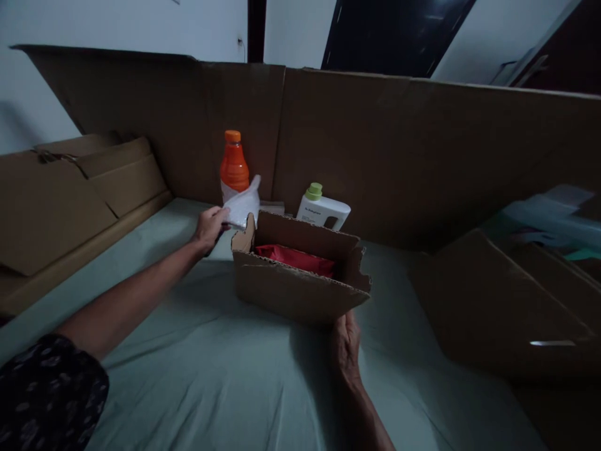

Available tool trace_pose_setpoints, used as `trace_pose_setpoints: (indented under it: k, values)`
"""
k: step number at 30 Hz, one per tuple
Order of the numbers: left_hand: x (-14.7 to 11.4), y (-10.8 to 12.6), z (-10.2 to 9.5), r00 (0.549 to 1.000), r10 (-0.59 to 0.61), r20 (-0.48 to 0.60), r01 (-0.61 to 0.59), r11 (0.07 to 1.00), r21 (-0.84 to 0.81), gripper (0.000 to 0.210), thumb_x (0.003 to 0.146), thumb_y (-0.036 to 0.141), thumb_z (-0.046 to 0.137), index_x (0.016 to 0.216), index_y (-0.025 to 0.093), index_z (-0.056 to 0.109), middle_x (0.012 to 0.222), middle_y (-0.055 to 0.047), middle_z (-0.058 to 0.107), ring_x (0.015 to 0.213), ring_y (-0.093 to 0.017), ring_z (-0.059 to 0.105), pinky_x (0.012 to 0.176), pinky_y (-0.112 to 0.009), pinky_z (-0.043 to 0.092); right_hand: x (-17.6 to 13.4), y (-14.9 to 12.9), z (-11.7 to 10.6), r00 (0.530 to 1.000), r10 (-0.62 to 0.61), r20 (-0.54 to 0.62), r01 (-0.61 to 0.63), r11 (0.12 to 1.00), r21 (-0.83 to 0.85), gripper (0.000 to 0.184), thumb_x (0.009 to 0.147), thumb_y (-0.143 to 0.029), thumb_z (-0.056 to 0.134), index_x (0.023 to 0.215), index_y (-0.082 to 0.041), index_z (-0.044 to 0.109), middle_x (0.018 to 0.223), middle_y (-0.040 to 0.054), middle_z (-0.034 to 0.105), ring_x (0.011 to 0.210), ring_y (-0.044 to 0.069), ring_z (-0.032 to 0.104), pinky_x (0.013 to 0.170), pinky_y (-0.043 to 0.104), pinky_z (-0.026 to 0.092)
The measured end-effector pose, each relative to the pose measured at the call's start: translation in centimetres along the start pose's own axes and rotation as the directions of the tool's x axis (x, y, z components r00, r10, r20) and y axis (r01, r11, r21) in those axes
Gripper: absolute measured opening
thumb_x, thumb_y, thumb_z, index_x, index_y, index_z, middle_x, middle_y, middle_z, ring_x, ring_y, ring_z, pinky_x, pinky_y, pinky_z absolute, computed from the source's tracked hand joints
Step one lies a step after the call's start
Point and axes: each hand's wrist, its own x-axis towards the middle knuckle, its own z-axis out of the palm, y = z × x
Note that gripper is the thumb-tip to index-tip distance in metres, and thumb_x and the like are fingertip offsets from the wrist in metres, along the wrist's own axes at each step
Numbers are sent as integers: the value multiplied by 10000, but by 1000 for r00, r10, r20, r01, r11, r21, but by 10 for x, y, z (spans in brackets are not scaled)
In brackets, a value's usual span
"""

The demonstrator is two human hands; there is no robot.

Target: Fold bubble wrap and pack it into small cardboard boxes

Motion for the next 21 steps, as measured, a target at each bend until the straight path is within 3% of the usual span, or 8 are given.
trace_pose_setpoints:
  k: [3, 8, 12, 16, 18, 20, 21]
  values:
    - [-59, 0, -48, 991, -130, 33, 132, 987, -93, 437, 768, 595, 599, 792, 159, 587, 719, -26, 617, 618, -168, 621, 612, -304, 520, 0, -3, 2, 1000, -25, -10, 24, 999, -30, 574, 880, -641, 519, 1171, -187, 716, 1163, 92, 727, 1143, 290, 602, 948, 378, 477]
    - [-173, -10, -113, 955, -286, 72, 294, 946, -139, 552, 637, 698, 728, 684, 163, 601, 647, -12, 604, 642, -174, 596, 598, -287, 498, 2, -7, 6, 999, -22, -29, 21, 999, -25, 478, 888, -589, 526, 1029, -174, 719, 1096, 93, 720, 1067, 266, 616, 895, 381, 478]
    - [-226, -11, -142, 919, -389, 58, 392, 895, -210, 542, 602, 670, 802, 624, 169, 597, 609, 23, 568, 614, -127, 514, 611, -253, 452, 5, -22, -4, 973, -9, -231, 11, 1000, 9, 366, 880, -482, 489, 929, -173, 678, 1026, 100, 692, 971, 239, 649, 818, 383, 511]
    - [-248, -4, -148, 885, -443, 139, 464, 832, -303, 524, 583, 607, 856, 556, 167, 572, 563, 43, 513, 572, -103, 432, 576, -246, 379, -24, -59, -22, 887, -205, -413, 219, 976, -13, 232, 822, -299, 559, 948, -180, 713, 986, 109, 707, 978, 272, 684, 902, 468, 525]
    - [-251, 1, -142, 867, -440, 234, 495, 813, -306, 522, 609, 607, 847, 558, 164, 575, 556, 43, 501, 566, -102, 414, 574, -251, 355, -58, -78, -24, 910, -308, -278, 303, 951, -60, 202, 861, -273, 600, 999, -213, 735, 1006, 106, 725, 997, 293, 690, 953, 513, 521]
    - [-253, 4, -131, 858, -407, 313, 493, 825, -278, 534, 650, 622, 822, 558, 163, 566, 556, 42, 490, 571, -103, 403, 585, -256, 342, -97, -90, -17, 935, -342, 95, 351, 931, -105, 189, 920, -326, 625, 1070, -273, 727, 1069, 87, 741, 1034, 287, 691, 967, 509, 534]
    - [-253, 4, -124, 857, -384, 345, 479, 840, -256, 541, 674, 632, 806, 561, 163, 561, 559, 40, 488, 577, -104, 405, 594, -260, 340, -116, -93, -9, 891, -342, 299, 391, 913, -120, 214, 926, -367, 649, 1116, -292, 715, 1117, 79, 744, 1063, 284, 690, 964, 499, 546]
